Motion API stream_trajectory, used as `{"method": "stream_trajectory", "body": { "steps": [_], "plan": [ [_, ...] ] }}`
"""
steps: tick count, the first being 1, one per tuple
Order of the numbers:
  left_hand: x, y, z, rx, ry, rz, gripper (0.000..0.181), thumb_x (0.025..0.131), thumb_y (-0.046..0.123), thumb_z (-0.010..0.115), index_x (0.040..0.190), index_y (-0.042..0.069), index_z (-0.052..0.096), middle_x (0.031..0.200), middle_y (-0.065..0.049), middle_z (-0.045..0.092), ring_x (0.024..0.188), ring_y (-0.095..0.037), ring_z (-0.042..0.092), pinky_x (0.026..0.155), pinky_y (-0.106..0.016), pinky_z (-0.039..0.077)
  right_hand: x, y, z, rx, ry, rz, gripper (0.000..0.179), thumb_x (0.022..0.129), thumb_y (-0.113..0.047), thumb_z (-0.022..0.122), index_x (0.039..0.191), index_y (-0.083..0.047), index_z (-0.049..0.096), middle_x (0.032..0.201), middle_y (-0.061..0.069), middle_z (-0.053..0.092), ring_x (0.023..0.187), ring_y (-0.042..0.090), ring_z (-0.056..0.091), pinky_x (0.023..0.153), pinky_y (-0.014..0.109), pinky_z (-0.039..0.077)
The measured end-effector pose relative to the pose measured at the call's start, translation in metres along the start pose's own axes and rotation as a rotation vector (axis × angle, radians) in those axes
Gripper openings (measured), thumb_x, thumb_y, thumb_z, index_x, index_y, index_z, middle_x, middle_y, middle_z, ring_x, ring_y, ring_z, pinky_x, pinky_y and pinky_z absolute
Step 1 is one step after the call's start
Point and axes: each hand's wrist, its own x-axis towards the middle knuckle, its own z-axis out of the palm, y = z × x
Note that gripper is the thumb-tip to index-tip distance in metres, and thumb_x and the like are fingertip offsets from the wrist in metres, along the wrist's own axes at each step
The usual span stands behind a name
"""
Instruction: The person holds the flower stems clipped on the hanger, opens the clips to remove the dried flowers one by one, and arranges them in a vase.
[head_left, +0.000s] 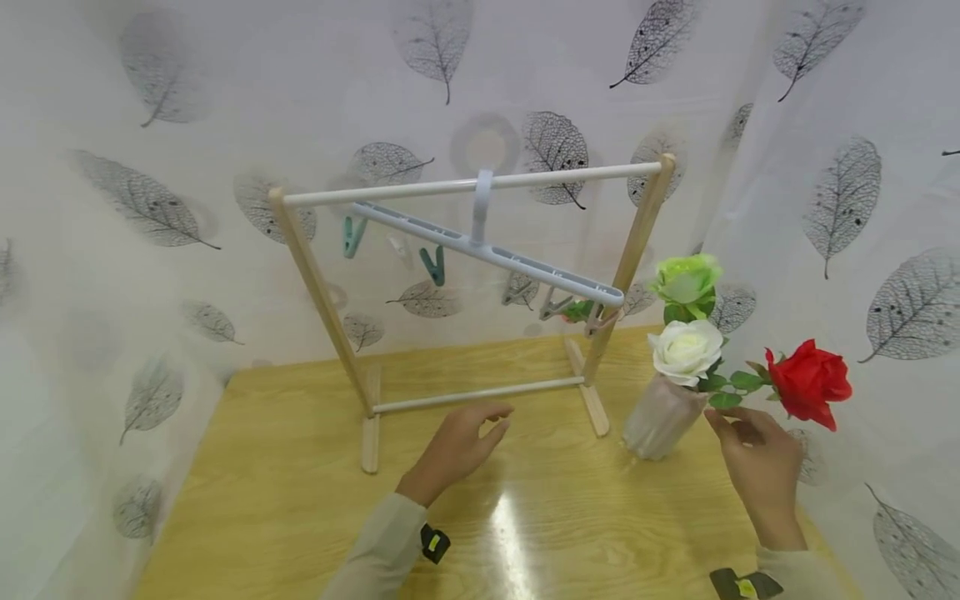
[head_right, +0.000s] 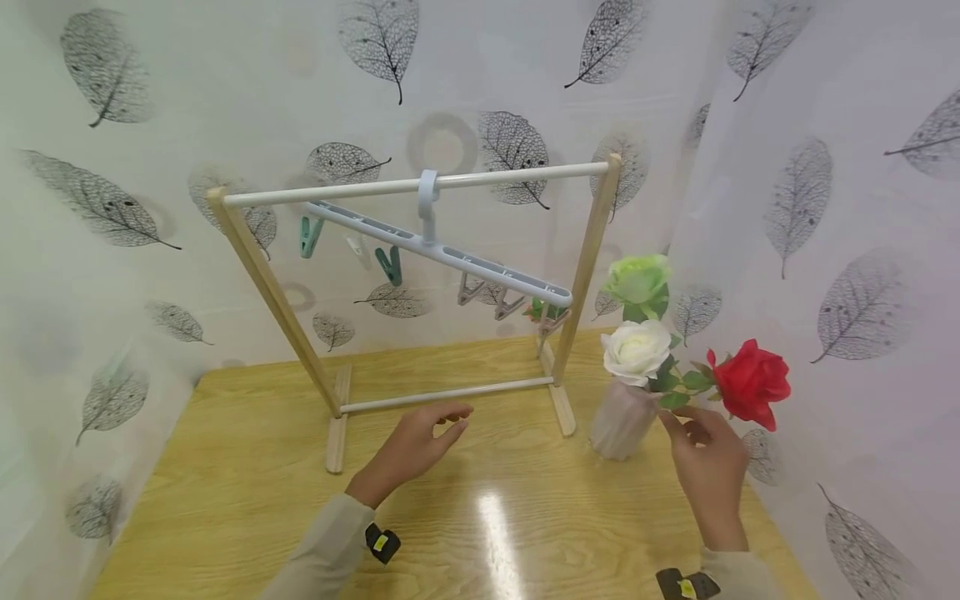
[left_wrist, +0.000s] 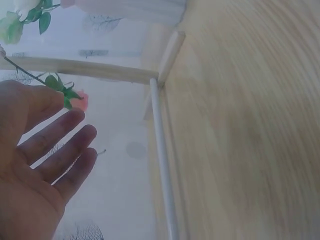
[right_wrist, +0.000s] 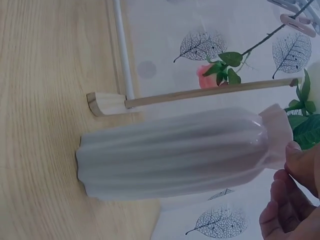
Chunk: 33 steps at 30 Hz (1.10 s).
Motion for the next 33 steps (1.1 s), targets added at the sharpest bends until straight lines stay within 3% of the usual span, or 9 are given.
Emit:
{"method": "stream_trajectory", "body": {
  "steps": [2,4,11,17,24,28,33],
  "plan": [
    [0.007,0.003,0.0,-0.024,0.002,0.003,0.031,0.105,0.022,0.059,0.133,0.012,0.066,0.127,0.0,0.069,0.111,-0.015,0.065,0.097,-0.037,0.055,-0.004,-0.003,0.001,0.038,-0.011,0.015,0.016,0.08,0.0,0.083,0.094,0.005,0.077,0.079,-0.042,0.054,0.065,-0.02,0.051,0.06,0.002,0.04],
    [0.016,0.005,0.001,-0.056,0.004,0.01,0.031,0.105,0.023,0.059,0.134,0.012,0.065,0.128,0.0,0.069,0.111,-0.015,0.065,0.097,-0.037,0.055,-0.008,-0.006,0.003,0.077,-0.027,0.024,0.016,0.081,0.001,0.082,0.095,0.005,0.076,0.08,-0.04,0.057,0.066,-0.018,0.054,0.061,0.003,0.042],
    [0.051,0.012,0.008,-0.147,0.112,0.083,0.03,0.102,0.016,0.063,0.13,0.006,0.066,0.128,-0.005,0.069,0.107,-0.013,0.067,0.097,-0.029,0.055,-0.021,-0.013,0.013,0.282,-0.141,0.029,0.017,0.081,0.015,0.076,0.097,0.011,0.073,0.088,-0.02,0.07,0.074,-0.006,0.065,0.071,0.006,0.051],
    [0.078,0.02,0.014,-0.149,0.246,0.178,0.031,0.099,0.012,0.067,0.129,0.003,0.067,0.126,-0.009,0.069,0.105,-0.017,0.068,0.094,-0.027,0.056,-0.026,-0.019,0.021,0.379,-0.286,-0.093,0.018,0.083,0.02,0.072,0.099,0.012,0.071,0.094,-0.008,0.073,0.08,-0.001,0.068,0.072,0.01,0.055],
    [0.104,0.031,0.02,-0.168,0.333,0.234,0.032,0.097,0.008,0.069,0.128,0.0,0.067,0.126,-0.011,0.069,0.105,-0.022,0.069,0.094,-0.023,0.054,-0.021,-0.032,0.036,0.503,-0.449,-0.193,0.017,0.089,0.017,0.066,0.104,0.01,0.07,0.1,0.006,0.074,0.082,0.008,0.069,0.068,0.015,0.056],
    [0.119,0.036,0.023,-0.153,0.37,0.294,0.033,0.096,0.008,0.07,0.128,-0.002,0.066,0.129,-0.013,0.068,0.108,-0.024,0.068,0.097,-0.022,0.052,-0.015,-0.043,0.049,0.608,-0.486,-0.2,0.018,0.093,0.018,0.059,0.108,0.013,0.067,0.102,0.005,0.074,0.081,0.009,0.066,0.065,0.018,0.055],
    [0.133,0.039,0.025,-0.085,0.356,0.323,0.035,0.097,0.011,0.068,0.13,0.001,0.065,0.131,-0.012,0.067,0.116,-0.022,0.065,0.105,-0.024,0.047,-0.008,-0.054,0.067,0.679,-0.488,-0.206,0.019,0.1,0.013,0.051,0.114,0.016,0.064,0.107,0.005,0.072,0.081,0.012,0.064,0.065,0.018,0.053]
  ]
}}
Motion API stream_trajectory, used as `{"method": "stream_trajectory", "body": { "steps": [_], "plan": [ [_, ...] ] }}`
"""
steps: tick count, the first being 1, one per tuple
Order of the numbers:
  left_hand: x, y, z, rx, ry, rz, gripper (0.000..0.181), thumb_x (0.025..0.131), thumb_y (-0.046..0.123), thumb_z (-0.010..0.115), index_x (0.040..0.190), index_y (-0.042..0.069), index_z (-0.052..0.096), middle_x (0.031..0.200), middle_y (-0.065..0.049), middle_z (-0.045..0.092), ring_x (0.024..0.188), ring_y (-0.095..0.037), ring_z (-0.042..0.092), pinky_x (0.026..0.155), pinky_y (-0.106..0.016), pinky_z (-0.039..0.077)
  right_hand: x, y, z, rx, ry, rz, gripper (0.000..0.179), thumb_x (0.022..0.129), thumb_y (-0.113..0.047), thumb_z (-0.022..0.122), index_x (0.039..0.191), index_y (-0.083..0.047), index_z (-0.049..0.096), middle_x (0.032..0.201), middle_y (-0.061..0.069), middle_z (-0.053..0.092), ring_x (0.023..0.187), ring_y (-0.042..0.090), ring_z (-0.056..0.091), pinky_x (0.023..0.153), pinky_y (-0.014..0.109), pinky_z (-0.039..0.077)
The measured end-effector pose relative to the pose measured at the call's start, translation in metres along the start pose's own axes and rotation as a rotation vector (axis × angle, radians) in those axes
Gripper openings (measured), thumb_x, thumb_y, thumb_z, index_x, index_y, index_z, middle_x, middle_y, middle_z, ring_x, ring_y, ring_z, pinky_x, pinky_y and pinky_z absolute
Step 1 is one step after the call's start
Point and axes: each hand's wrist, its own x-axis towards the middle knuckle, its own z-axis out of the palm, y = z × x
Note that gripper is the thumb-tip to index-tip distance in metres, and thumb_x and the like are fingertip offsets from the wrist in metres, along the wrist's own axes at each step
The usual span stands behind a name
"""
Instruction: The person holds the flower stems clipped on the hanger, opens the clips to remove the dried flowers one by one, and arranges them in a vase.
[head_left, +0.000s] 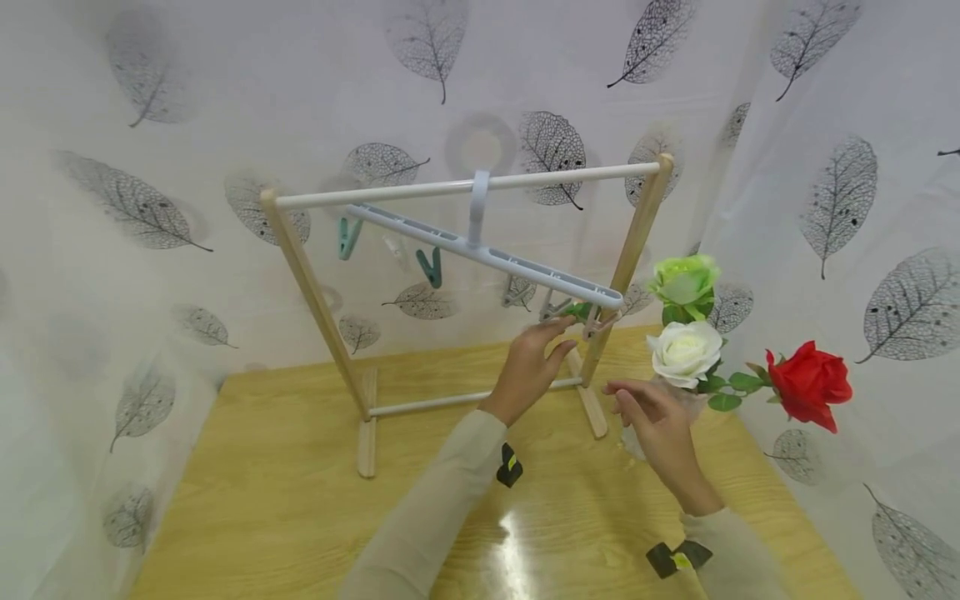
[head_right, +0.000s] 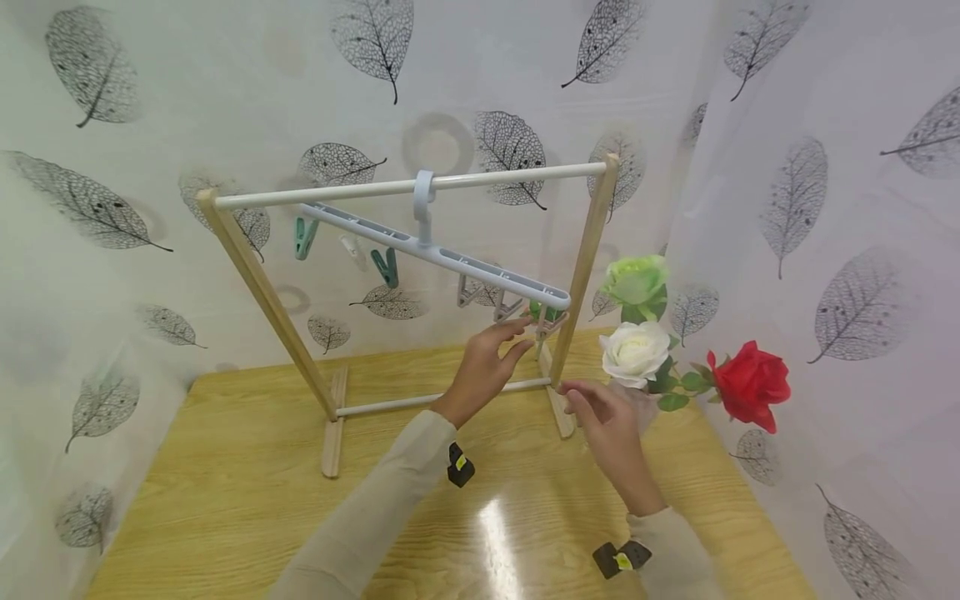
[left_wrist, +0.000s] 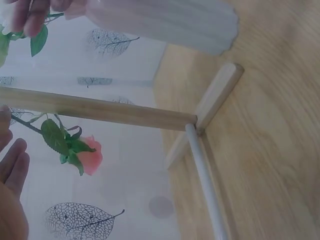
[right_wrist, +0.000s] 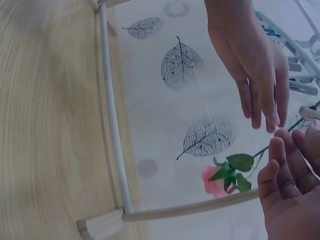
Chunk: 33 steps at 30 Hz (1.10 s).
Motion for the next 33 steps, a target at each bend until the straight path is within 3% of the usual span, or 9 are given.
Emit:
{"method": "stream_trajectory", "body": {
  "steps": [8,16,23,30,33],
  "plan": [
    [0.012,-0.003,0.004,-0.033,-0.013,-0.018,0.03,0.099,0.01,0.066,0.127,-0.001,0.067,0.129,-0.012,0.067,0.12,-0.025,0.064,0.107,-0.024,0.046,0.016,-0.002,0.021,0.101,0.067,-0.049,0.02,0.099,0.016,0.049,0.111,0.019,0.064,0.106,0.007,0.073,0.077,0.01,0.063,0.061,0.016,0.05],
    [0.018,-0.006,0.01,-0.031,-0.025,-0.022,0.029,0.098,0.011,0.066,0.126,0.003,0.07,0.132,-0.011,0.066,0.122,-0.023,0.063,0.105,-0.022,0.047,0.029,-0.007,0.026,0.045,0.172,0.061,0.021,0.103,0.004,0.052,0.115,0.016,0.064,0.103,-0.001,0.071,0.077,0.013,0.061,0.061,0.02,0.048],
    [0.018,-0.006,0.014,-0.001,0.019,-0.019,0.024,0.096,0.009,0.07,0.119,0.006,0.074,0.122,-0.009,0.072,0.111,-0.021,0.069,0.097,-0.023,0.053,0.042,-0.009,0.034,0.098,0.236,0.081,0.026,0.104,0.002,0.051,0.122,0.02,0.058,0.108,-0.003,0.07,0.083,0.009,0.061,0.065,0.016,0.048],
    [0.017,-0.005,0.014,-0.011,0.014,-0.026,0.023,0.096,0.008,0.069,0.119,0.005,0.073,0.112,-0.009,0.075,0.1,-0.019,0.072,0.087,-0.028,0.058,0.054,-0.016,0.038,0.003,0.293,0.114,0.031,0.107,-0.007,0.049,0.126,0.014,0.06,0.107,-0.01,0.068,0.092,0.008,0.06,0.074,0.019,0.047],
    [0.016,-0.005,0.014,-0.011,0.001,-0.023,0.023,0.097,0.008,0.068,0.119,0.004,0.073,0.109,-0.009,0.076,0.089,-0.015,0.071,0.077,-0.025,0.057,0.062,-0.018,0.039,0.103,0.296,0.12,0.031,0.107,-0.008,0.048,0.123,0.016,0.06,0.104,-0.006,0.068,0.094,0.009,0.058,0.076,0.022,0.045]
  ]
}}
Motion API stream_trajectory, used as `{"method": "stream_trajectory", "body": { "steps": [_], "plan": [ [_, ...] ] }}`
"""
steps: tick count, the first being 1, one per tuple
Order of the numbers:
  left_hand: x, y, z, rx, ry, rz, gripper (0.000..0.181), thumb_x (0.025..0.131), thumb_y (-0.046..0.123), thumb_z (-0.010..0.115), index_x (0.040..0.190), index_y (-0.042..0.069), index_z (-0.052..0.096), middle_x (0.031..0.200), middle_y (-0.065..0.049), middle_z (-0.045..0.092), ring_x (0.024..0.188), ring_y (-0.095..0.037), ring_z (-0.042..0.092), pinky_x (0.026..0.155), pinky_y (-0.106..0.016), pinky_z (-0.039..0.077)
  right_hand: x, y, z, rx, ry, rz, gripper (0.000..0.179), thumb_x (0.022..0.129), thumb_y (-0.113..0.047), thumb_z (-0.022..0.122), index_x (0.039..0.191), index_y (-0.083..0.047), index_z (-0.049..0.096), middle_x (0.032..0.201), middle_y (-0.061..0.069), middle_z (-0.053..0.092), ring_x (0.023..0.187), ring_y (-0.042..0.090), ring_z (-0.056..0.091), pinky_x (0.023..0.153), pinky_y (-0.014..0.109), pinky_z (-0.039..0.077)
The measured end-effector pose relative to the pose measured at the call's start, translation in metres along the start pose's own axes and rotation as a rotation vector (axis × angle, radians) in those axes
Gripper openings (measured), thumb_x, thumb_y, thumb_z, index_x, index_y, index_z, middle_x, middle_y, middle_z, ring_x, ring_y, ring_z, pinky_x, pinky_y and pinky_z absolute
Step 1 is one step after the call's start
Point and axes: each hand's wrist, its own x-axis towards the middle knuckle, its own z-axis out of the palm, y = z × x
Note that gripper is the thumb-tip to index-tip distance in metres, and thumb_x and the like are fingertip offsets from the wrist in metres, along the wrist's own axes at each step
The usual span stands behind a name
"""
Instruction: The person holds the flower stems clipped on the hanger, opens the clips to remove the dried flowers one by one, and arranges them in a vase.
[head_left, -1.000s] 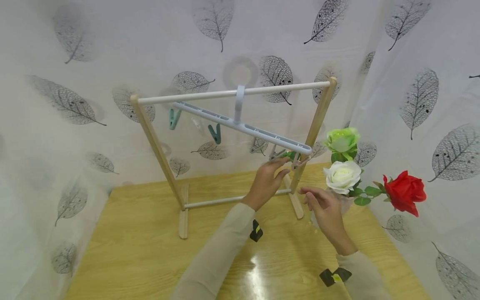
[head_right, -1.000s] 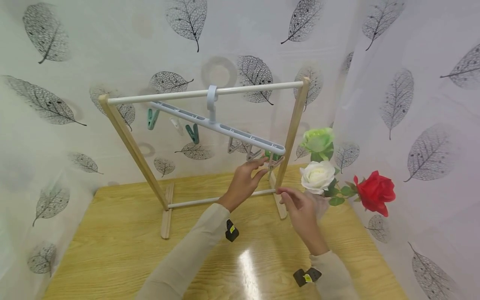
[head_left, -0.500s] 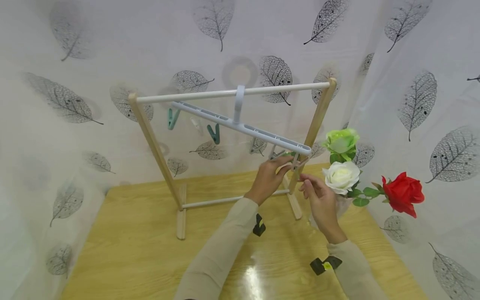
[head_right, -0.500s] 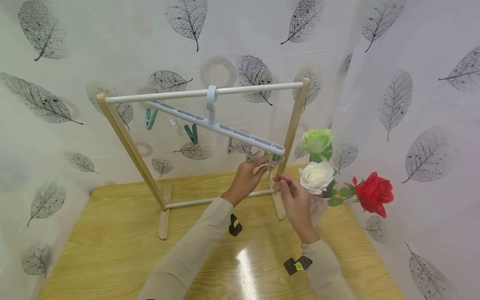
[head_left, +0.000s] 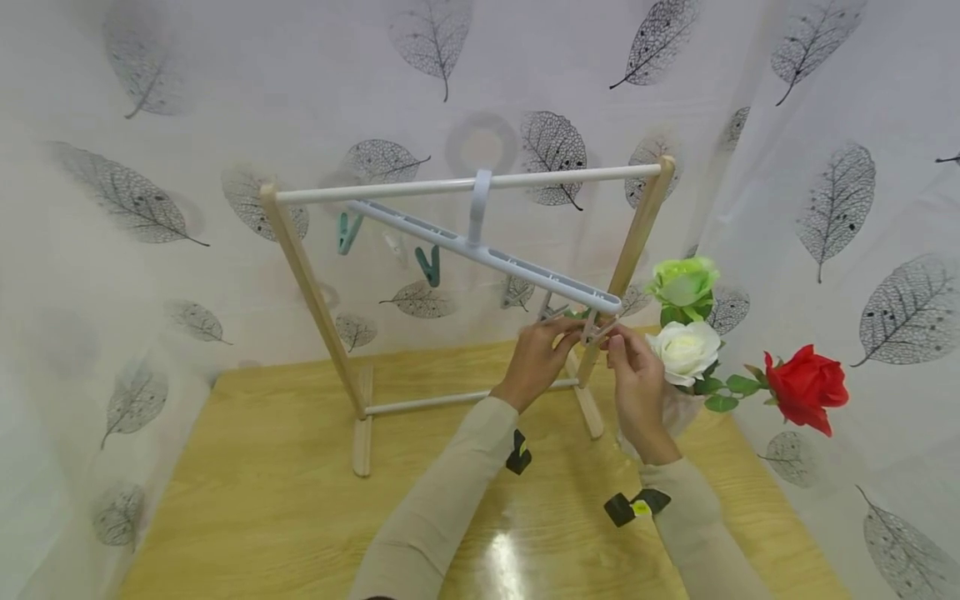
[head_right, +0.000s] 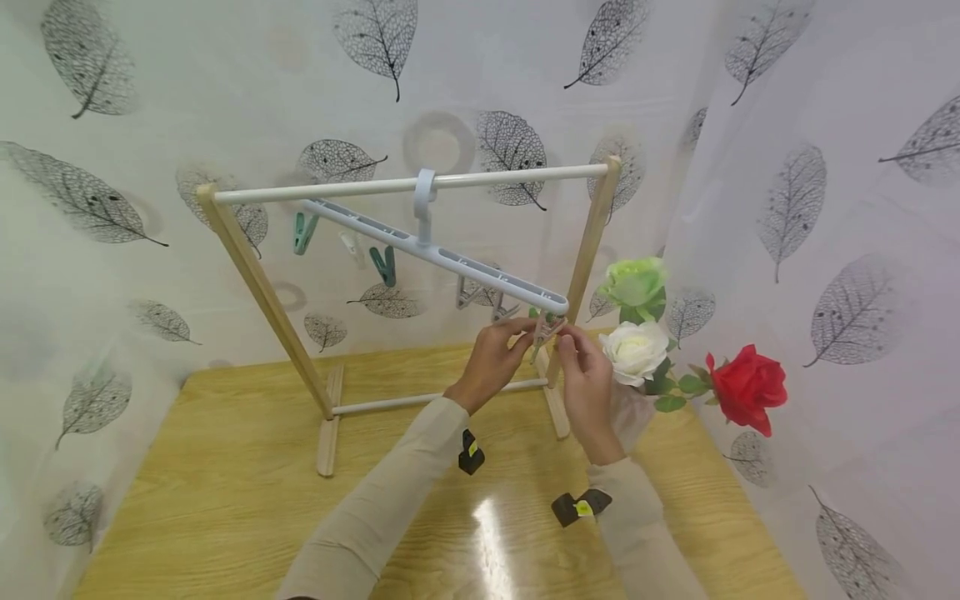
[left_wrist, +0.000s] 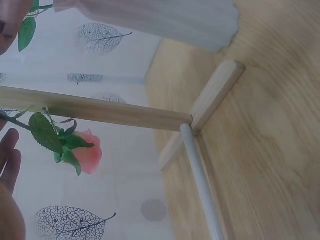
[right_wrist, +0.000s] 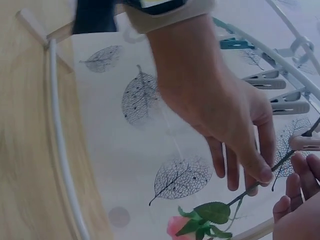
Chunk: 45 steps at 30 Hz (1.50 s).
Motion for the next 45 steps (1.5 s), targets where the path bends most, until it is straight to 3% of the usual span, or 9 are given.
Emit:
{"method": "stream_trajectory", "body": {
  "steps": [4,8,14,17,21,28,36,41,45],
  "plan": [
    [-0.002,0.0,-0.002,0.011,-0.005,0.028,0.022,0.097,0.008,0.067,0.117,0.001,0.073,0.108,-0.01,0.076,0.076,-0.013,0.064,0.065,-0.02,0.048,0.009,-0.003,0.004,0.199,-0.048,0.042,0.029,0.108,-0.013,0.046,0.107,0.007,0.066,0.105,-0.003,0.071,0.098,0.014,0.055,0.077,0.023,0.04],
    [-0.004,0.0,-0.005,0.007,-0.001,0.069,0.02,0.097,0.007,0.067,0.113,-0.002,0.073,0.107,-0.011,0.076,0.085,-0.015,0.07,0.072,-0.019,0.053,0.014,-0.003,0.003,0.346,-0.126,0.1,0.029,0.108,-0.021,0.045,0.102,-0.007,0.069,0.109,0.0,0.074,0.103,0.014,0.056,0.079,0.024,0.036],
    [-0.008,-0.001,-0.007,0.021,-0.006,0.06,0.018,0.096,0.009,0.068,0.111,0.0,0.075,0.102,-0.009,0.077,0.091,-0.017,0.072,0.079,-0.023,0.056,0.021,0.001,-0.003,0.515,-0.333,0.181,0.041,0.11,-0.027,0.036,0.125,-0.002,0.065,0.119,0.005,0.072,0.12,0.016,0.054,0.094,0.032,0.03],
    [-0.009,-0.002,-0.008,0.026,-0.012,0.067,0.017,0.096,0.008,0.069,0.111,0.002,0.075,0.103,-0.008,0.077,0.095,-0.017,0.072,0.084,-0.023,0.056,0.024,0.002,-0.006,0.576,-0.414,0.201,0.044,0.111,-0.027,0.032,0.13,-0.001,0.063,0.122,0.006,0.071,0.124,0.017,0.053,0.102,0.033,0.028],
    [-0.009,-0.002,-0.009,0.028,-0.008,0.087,0.018,0.095,0.008,0.069,0.111,0.002,0.075,0.106,-0.008,0.076,0.1,-0.018,0.072,0.09,-0.021,0.054,0.028,0.006,-0.008,0.661,-0.499,0.175,0.045,0.111,-0.024,0.031,0.133,-0.001,0.062,0.124,0.009,0.069,0.127,0.02,0.055,0.111,0.032,0.029],
    [-0.011,-0.003,-0.011,0.066,-0.012,0.073,0.02,0.095,0.01,0.07,0.112,0.002,0.075,0.113,-0.009,0.074,0.106,-0.019,0.071,0.094,-0.024,0.054,0.034,0.012,-0.011,0.821,-0.633,0.142,0.044,0.111,-0.017,0.028,0.135,0.002,0.06,0.132,0.012,0.062,0.126,0.022,0.057,0.113,0.029,0.029],
    [-0.013,-0.001,-0.012,0.081,-0.032,0.075,0.019,0.095,0.009,0.07,0.111,0.002,0.076,0.107,-0.01,0.076,0.103,-0.021,0.071,0.093,-0.027,0.055,0.037,0.013,-0.013,0.866,-0.662,0.175,0.037,0.11,-0.014,0.034,0.121,0.001,0.066,0.127,0.011,0.062,0.12,0.02,0.058,0.108,0.028,0.039],
    [-0.013,0.0,-0.012,0.094,-0.033,0.123,0.016,0.095,0.008,0.07,0.109,0.003,0.077,0.105,-0.009,0.076,0.1,-0.02,0.072,0.092,-0.023,0.055,0.04,0.012,-0.009,0.904,-0.641,0.206,0.033,0.109,-0.011,0.038,0.117,0.001,0.069,0.117,0.009,0.067,0.113,0.018,0.059,0.103,0.027,0.042],
    [-0.013,0.0,-0.011,0.133,-0.012,0.182,0.014,0.09,0.004,0.075,0.103,0.004,0.078,0.097,-0.007,0.077,0.09,-0.018,0.073,0.089,-0.026,0.056,0.04,0.011,-0.006,0.944,-0.579,0.211,0.029,0.107,-0.009,0.044,0.113,0.002,0.071,0.112,0.01,0.069,0.11,0.018,0.06,0.098,0.026,0.044]
  ]
}}
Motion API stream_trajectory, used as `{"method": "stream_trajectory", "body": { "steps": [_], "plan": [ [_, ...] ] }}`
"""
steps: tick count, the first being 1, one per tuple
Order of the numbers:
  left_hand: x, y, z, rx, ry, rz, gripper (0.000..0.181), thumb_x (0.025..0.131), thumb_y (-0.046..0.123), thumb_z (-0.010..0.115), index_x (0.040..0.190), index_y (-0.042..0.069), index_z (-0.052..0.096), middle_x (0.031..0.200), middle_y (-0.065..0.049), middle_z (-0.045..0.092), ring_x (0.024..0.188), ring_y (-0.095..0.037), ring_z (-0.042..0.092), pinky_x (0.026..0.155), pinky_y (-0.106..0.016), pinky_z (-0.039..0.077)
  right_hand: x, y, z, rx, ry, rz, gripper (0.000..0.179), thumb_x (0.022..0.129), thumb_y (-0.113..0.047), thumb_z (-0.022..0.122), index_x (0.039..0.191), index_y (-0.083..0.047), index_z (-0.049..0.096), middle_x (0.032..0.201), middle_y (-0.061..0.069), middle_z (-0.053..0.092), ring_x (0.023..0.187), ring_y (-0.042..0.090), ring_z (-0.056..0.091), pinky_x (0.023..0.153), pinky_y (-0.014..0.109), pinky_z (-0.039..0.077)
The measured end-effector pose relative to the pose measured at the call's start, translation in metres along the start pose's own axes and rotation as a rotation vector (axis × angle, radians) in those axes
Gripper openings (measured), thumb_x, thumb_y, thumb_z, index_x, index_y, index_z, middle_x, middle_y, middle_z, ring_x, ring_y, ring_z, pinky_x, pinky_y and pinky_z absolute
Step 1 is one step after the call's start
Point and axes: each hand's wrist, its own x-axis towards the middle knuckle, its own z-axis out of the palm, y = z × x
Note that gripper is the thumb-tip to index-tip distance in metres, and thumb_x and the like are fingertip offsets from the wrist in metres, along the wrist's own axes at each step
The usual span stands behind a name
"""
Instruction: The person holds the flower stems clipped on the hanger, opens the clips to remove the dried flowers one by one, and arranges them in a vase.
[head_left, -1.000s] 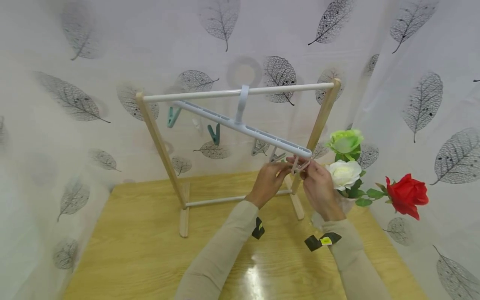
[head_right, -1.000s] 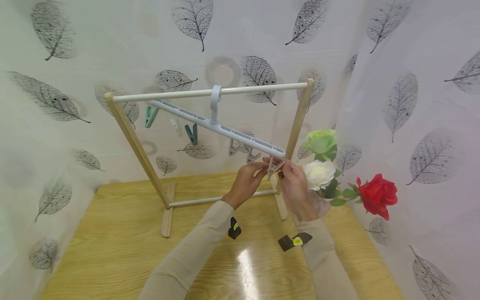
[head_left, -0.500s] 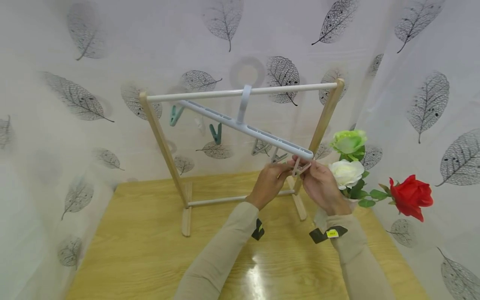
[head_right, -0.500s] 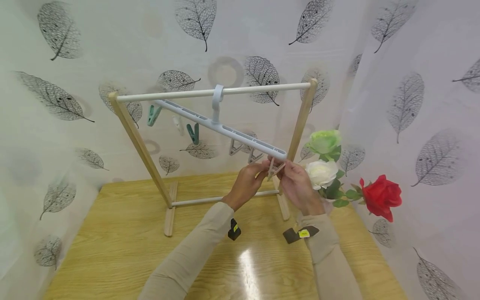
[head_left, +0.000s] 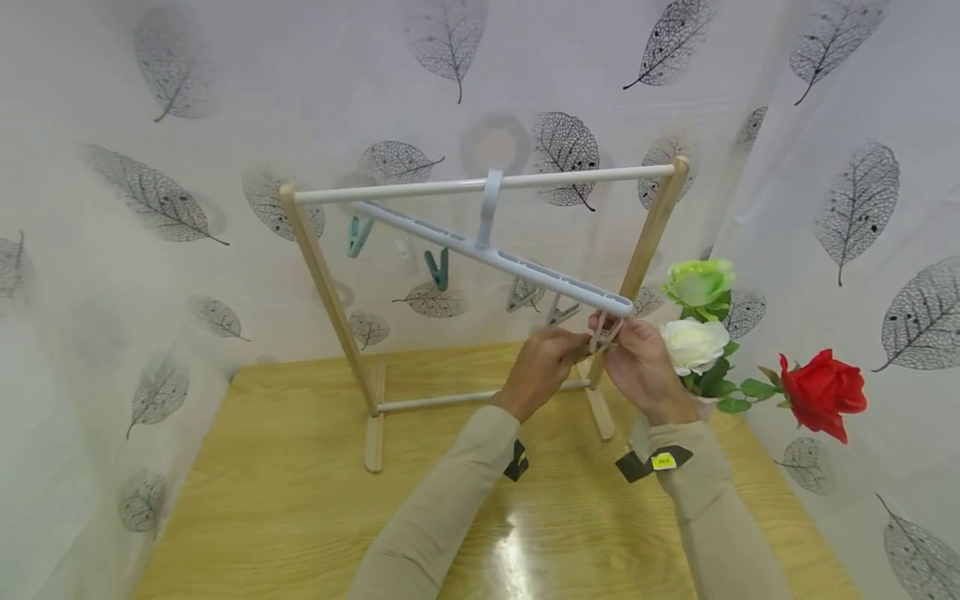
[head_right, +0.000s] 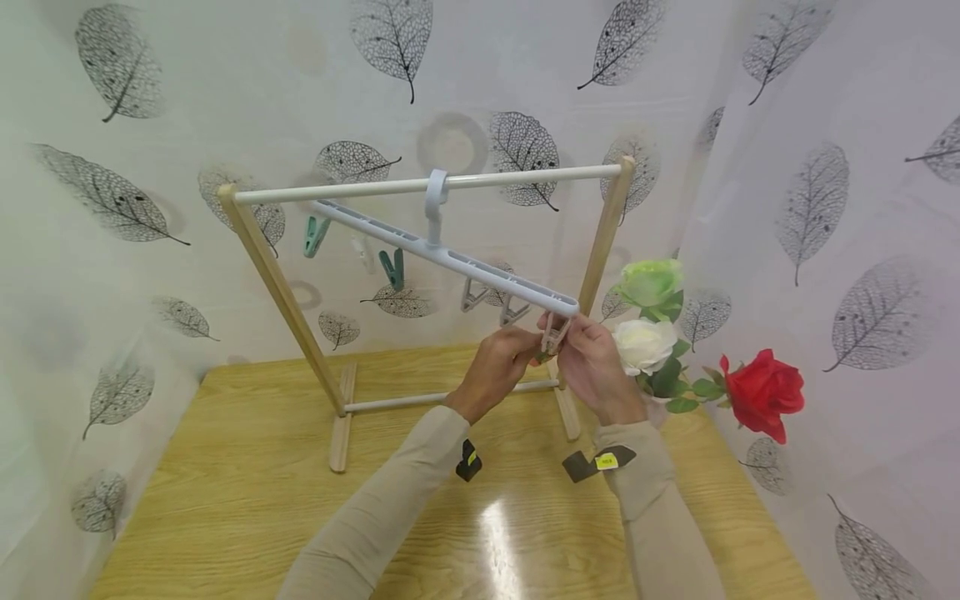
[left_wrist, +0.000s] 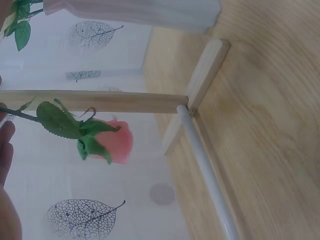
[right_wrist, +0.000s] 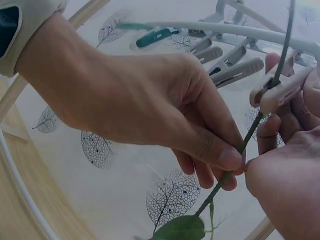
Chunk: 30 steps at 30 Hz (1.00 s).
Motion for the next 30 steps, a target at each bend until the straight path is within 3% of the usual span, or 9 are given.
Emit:
{"method": "stream_trajectory", "body": {
  "steps": [4,8,19,30],
  "plan": [
    [0.0,0.001,-0.001,0.029,0.014,0.046,0.017,0.084,0.004,0.081,0.101,0.005,0.079,0.093,-0.006,0.078,0.084,-0.017,0.073,0.085,-0.026,0.056,0.001,-0.001,0.004,0.051,0.077,-0.03,0.029,0.107,-0.003,0.043,0.112,0.004,0.07,0.107,0.011,0.07,0.107,0.019,0.062,0.093,0.026,0.049],
    [-0.001,0.002,-0.002,0.047,0.01,0.05,0.015,0.087,0.005,0.078,0.102,0.006,0.079,0.095,-0.006,0.078,0.084,-0.017,0.073,0.084,-0.025,0.056,0.002,-0.002,0.006,0.083,0.119,-0.044,0.03,0.106,-0.001,0.043,0.107,0.007,0.071,0.104,0.012,0.07,0.105,0.021,0.063,0.093,0.026,0.048],
    [-0.003,0.002,-0.002,0.056,0.018,0.07,0.014,0.087,0.005,0.079,0.101,0.006,0.079,0.093,-0.005,0.078,0.084,-0.016,0.073,0.081,-0.023,0.056,0.004,-0.001,0.007,0.101,0.127,-0.082,0.021,0.1,-0.004,0.057,0.103,0.009,0.073,0.103,0.014,0.071,0.103,0.022,0.065,0.094,0.026,0.047],
    [-0.011,0.002,-0.003,0.045,0.009,0.064,0.012,0.09,0.003,0.075,0.101,0.004,0.079,0.092,-0.006,0.078,0.082,-0.018,0.073,0.082,-0.022,0.058,0.004,-0.003,0.006,0.145,0.149,-0.091,0.024,0.103,-0.005,0.051,0.11,0.009,0.07,0.106,0.016,0.069,0.102,0.023,0.067,0.093,0.024,0.051]
  ]
}}
